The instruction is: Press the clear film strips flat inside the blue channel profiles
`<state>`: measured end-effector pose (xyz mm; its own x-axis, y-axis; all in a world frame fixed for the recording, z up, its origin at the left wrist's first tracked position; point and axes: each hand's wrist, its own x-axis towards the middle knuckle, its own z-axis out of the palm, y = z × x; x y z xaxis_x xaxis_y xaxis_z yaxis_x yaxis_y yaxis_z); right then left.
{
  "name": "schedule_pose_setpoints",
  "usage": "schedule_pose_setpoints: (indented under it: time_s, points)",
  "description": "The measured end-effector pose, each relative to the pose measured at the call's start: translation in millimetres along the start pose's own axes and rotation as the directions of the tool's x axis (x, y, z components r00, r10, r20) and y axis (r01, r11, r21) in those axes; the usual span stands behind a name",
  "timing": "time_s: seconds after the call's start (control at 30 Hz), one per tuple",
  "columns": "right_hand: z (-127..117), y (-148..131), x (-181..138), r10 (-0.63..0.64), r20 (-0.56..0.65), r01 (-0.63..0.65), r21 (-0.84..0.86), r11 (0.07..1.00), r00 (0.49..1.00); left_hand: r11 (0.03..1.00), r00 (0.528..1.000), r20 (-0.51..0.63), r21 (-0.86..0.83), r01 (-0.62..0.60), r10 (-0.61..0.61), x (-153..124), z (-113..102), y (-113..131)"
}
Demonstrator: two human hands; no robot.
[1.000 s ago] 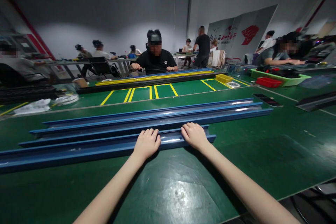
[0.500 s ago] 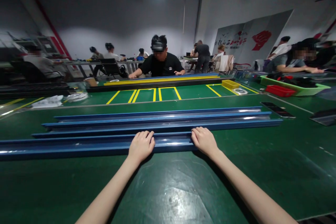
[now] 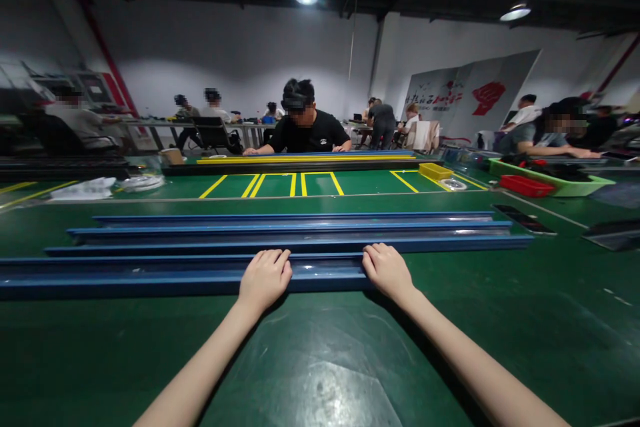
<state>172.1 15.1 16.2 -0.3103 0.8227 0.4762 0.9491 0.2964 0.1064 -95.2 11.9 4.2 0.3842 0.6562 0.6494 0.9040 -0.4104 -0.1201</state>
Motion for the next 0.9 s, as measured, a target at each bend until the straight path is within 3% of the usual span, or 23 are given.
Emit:
schedule_pose_setpoints:
  time_s: [0.17, 0.3, 0.47, 0.6, 0.77, 0.9]
  points:
    - [0.7, 0.1, -2.0, 0.007, 0.001, -0.007, 0.02, 1.0, 1.0, 1.0, 1.0, 0.022, -0.031, -0.003, 0.004, -3.2, -0.8, -1.3]
    - [-2.6, 3.3, -5.0, 0.017, 0.051, -0.024, 0.13, 0.991, 0.999, 0.996, 1.0, -0.009, -0.086, -0.003, 0.003, -9.7, -16.1, 1.0]
    - [-4.5, 7.7, -10.5, -0.037, 0.063, 0.023, 0.212, 0.977, 0.997, 0.975, 0.986, -0.054, -0.15, -0.166, 0.159, -12.7, -41.8, 14.5]
    - [-4.0, 7.1, -11.6, -0.037, 0.065, 0.025, 0.179, 0.984, 0.997, 0.966, 0.97, 0.092, -0.154, -0.209, 0.224, -16.1, -43.1, 37.3]
    - [-3.8, 6.3, -11.7, -0.044, 0.062, 0.033, 0.163, 0.986, 0.997, 0.99, 0.961, 0.256, -0.119, -0.075, 0.104, -25.9, -29.0, 62.7]
    - [-4.7, 6.1, -12.2, -0.054, 0.062, 0.043, 0.164, 0.986, 0.997, 0.997, 0.934, 0.355, -0.074, -0.01, 0.035, -25.6, -26.7, 68.9]
